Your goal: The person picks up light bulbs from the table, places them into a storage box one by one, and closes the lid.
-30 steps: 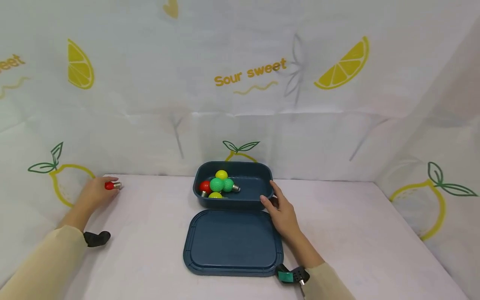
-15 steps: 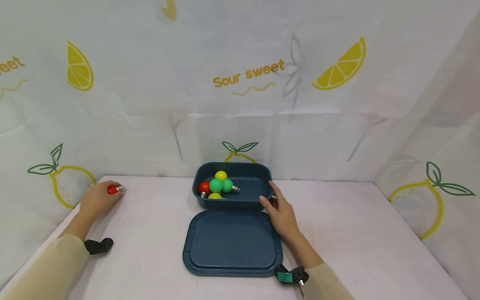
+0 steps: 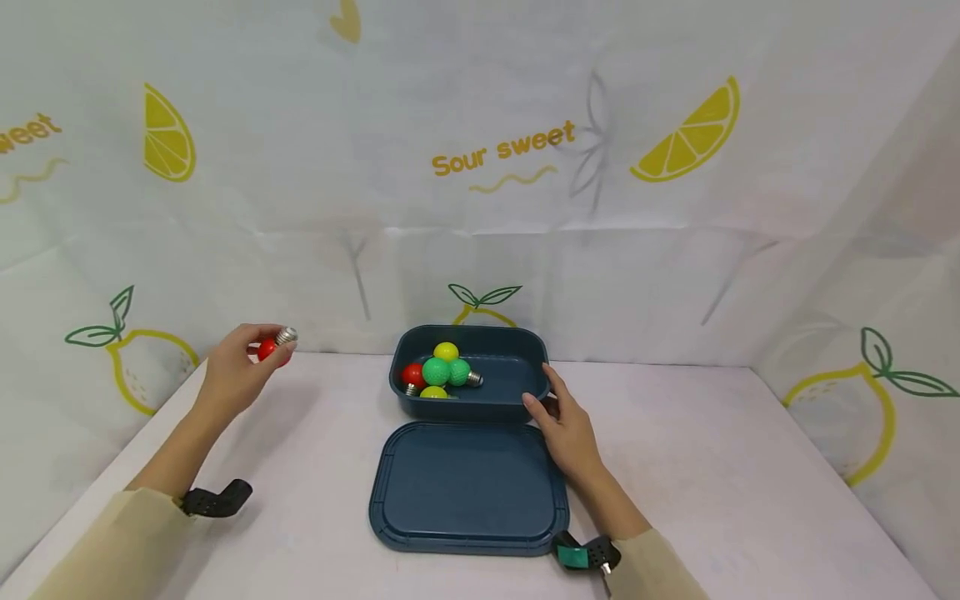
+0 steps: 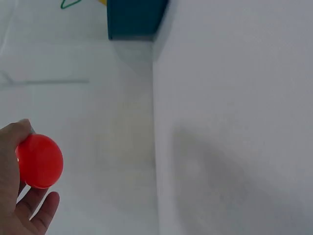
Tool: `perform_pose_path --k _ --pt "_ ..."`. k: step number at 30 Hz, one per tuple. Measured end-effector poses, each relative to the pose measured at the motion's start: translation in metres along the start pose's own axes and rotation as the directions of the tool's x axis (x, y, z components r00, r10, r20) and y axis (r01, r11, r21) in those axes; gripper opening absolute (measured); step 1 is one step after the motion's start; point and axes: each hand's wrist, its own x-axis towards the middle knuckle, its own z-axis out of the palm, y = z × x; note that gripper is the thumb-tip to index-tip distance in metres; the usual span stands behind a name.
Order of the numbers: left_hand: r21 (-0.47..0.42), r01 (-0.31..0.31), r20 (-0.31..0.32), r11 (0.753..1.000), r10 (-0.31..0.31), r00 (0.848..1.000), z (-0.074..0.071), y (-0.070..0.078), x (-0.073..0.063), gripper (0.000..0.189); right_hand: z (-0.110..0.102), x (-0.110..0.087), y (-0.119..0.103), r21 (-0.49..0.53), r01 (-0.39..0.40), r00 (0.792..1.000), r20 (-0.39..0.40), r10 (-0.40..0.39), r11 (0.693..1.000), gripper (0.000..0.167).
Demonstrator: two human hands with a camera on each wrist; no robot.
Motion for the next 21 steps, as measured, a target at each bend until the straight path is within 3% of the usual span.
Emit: perform_pose_path --k 5,9,13,21 --pt "-0.015 -0.122 0.053 0.992 0.123 0.991 0.007 0.033 0.004 0.032 -0.001 0.000 -0.001 0.004 0.008 1.000 0.001 -0.008 1.000 0.067" --pt "-0.075 -0.125 0.096 0.989 0.132 0.987 0.018 0.059 0.003 0.033 -0.002 0.000 -0.002 0.003 0.006 1.000 0.003 -0.006 1.000 0.066" --pt "-0.149 -0.122 0.091 0.981 0.136 0.987 0.033 0.081 0.003 0.034 -0.002 0.000 -0.002 0.005 0.004 1.000 0.001 -0.004 1.000 0.065" --pt "-0.203 -0.222 0.093 0.954 0.245 0.965 0.064 0.111 0.001 0.036 -0.001 0.000 0.000 0.009 0.014 1.000 -0.006 -0.014 1.000 0.065"
